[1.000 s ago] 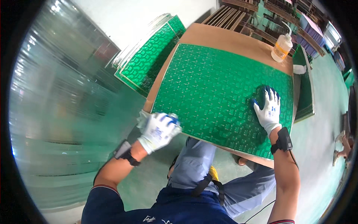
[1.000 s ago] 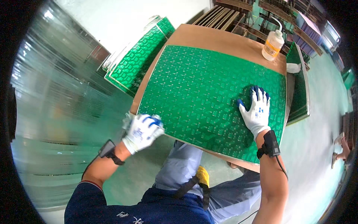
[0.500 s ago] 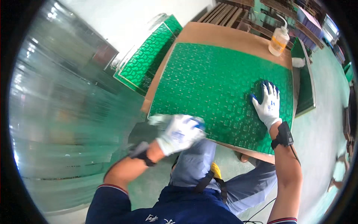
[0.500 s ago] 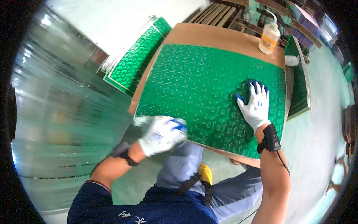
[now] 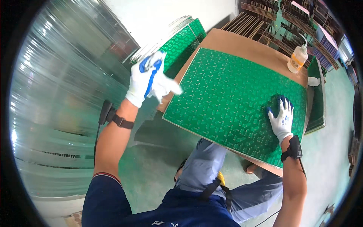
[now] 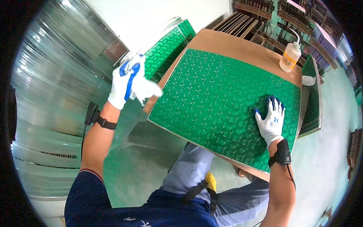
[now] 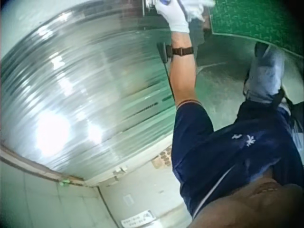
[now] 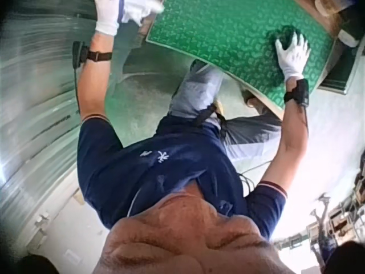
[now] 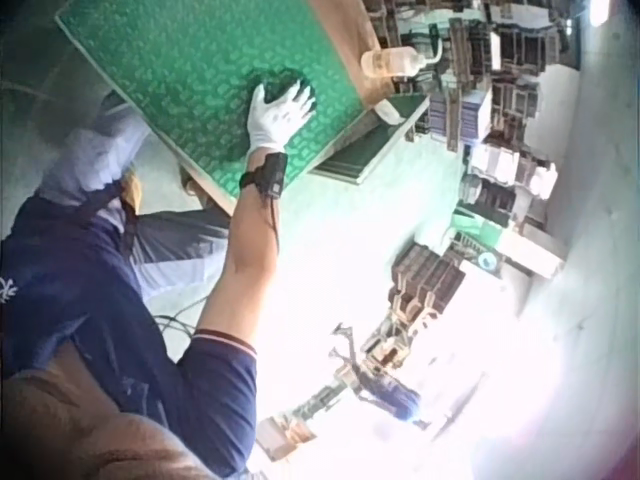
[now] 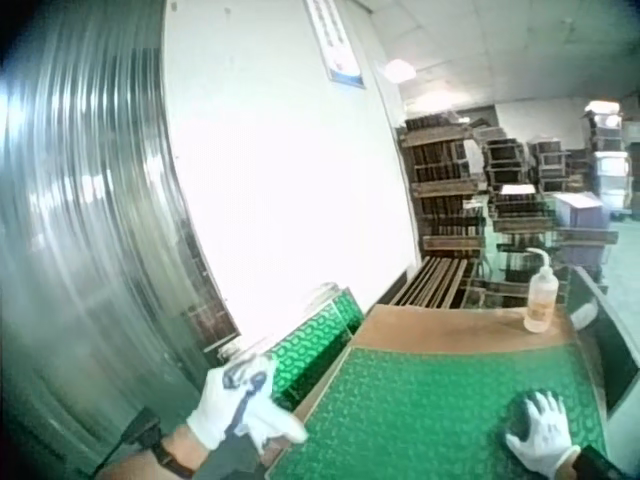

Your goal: The recorder wipes large green circuit board panels with a cleaning cloth and solvent.

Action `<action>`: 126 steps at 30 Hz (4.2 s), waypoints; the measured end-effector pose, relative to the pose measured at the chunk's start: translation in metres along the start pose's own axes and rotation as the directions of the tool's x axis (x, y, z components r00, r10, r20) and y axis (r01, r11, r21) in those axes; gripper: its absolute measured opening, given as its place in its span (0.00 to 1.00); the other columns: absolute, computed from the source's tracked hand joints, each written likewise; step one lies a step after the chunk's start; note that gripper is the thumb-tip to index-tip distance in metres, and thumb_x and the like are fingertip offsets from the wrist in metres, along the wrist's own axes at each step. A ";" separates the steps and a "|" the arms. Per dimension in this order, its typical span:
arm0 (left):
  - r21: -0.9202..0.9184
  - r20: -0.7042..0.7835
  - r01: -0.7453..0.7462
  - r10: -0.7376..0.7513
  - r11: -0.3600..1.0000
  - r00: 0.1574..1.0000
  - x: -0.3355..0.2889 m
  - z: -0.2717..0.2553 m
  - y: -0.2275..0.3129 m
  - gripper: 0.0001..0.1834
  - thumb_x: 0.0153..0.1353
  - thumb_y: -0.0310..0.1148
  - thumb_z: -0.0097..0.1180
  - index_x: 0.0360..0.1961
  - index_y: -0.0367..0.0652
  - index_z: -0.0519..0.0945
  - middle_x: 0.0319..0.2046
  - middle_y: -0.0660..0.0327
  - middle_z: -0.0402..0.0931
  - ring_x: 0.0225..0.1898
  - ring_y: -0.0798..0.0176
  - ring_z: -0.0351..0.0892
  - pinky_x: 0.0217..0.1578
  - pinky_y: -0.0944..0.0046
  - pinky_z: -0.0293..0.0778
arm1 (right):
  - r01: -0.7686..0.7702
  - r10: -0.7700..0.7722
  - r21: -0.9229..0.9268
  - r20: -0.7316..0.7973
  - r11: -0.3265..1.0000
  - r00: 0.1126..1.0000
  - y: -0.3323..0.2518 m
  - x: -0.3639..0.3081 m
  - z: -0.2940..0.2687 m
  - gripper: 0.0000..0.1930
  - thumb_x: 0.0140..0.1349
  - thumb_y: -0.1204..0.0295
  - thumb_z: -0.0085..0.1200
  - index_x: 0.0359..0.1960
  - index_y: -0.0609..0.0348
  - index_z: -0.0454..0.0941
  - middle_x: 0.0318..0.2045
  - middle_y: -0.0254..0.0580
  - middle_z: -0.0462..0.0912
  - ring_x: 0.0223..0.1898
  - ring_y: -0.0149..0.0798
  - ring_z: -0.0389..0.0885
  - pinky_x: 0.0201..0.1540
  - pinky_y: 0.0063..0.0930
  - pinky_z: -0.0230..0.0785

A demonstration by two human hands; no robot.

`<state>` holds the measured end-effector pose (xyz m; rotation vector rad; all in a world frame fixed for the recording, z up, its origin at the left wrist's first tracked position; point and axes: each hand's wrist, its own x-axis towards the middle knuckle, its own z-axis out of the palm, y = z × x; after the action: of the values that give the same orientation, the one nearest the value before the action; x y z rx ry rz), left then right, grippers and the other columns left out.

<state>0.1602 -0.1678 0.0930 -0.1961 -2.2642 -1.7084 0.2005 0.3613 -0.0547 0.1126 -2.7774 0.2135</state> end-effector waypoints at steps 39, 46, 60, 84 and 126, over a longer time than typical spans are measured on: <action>0.143 0.923 -0.890 0.267 0.434 0.279 -0.152 0.184 -0.013 0.15 0.62 0.42 0.59 0.46 0.52 0.88 0.54 0.60 0.81 0.61 0.52 0.76 0.60 0.40 0.71 | -0.025 0.025 -0.001 -0.048 1.000 0.999 -0.004 -0.004 -0.011 0.39 0.64 0.46 0.63 0.66 0.66 0.74 0.69 0.61 0.72 0.73 0.60 0.66 0.79 0.55 0.50; 0.179 0.891 -0.873 0.302 0.453 0.340 -0.138 0.154 -0.011 0.18 0.57 0.42 0.67 0.48 0.51 0.89 0.57 0.58 0.81 0.62 0.46 0.76 0.61 0.36 0.70 | -0.040 0.040 0.112 0.001 0.993 0.999 -0.019 0.002 -0.007 0.40 0.65 0.44 0.60 0.67 0.67 0.73 0.69 0.65 0.71 0.74 0.63 0.65 0.80 0.58 0.48; 0.230 0.830 -0.845 0.357 0.482 0.429 -0.054 0.269 -0.024 0.25 0.54 0.47 0.66 0.55 0.57 0.83 0.58 0.56 0.77 0.60 0.48 0.75 0.58 0.41 0.71 | -0.093 0.090 0.063 0.039 0.994 0.995 -0.008 -0.006 -0.006 0.41 0.62 0.46 0.64 0.68 0.67 0.73 0.72 0.59 0.70 0.75 0.60 0.62 0.81 0.56 0.45; -0.007 0.930 -0.809 0.302 0.587 0.211 -0.101 0.190 -0.023 0.39 0.41 0.48 0.71 0.60 0.51 0.84 0.65 0.55 0.77 0.66 0.40 0.74 0.70 0.30 0.63 | -0.127 0.165 0.402 -0.063 0.907 0.984 -0.003 0.004 -0.001 0.37 0.67 0.57 0.60 0.74 0.60 0.66 0.70 0.59 0.72 0.73 0.60 0.66 0.79 0.52 0.51; -0.014 0.858 -0.823 0.430 0.567 0.282 -0.169 0.254 -0.023 0.22 0.56 0.46 0.65 0.50 0.51 0.87 0.64 0.55 0.77 0.67 0.42 0.72 0.67 0.35 0.67 | -0.053 0.060 0.124 -0.060 0.991 0.996 -0.018 0.011 0.018 0.36 0.61 0.56 0.65 0.67 0.63 0.73 0.66 0.57 0.74 0.70 0.60 0.67 0.77 0.55 0.53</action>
<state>0.2747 0.0800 -0.0446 -1.8574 -2.3979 -0.5867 0.1861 0.3405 -0.0650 0.0565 -2.7052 0.3954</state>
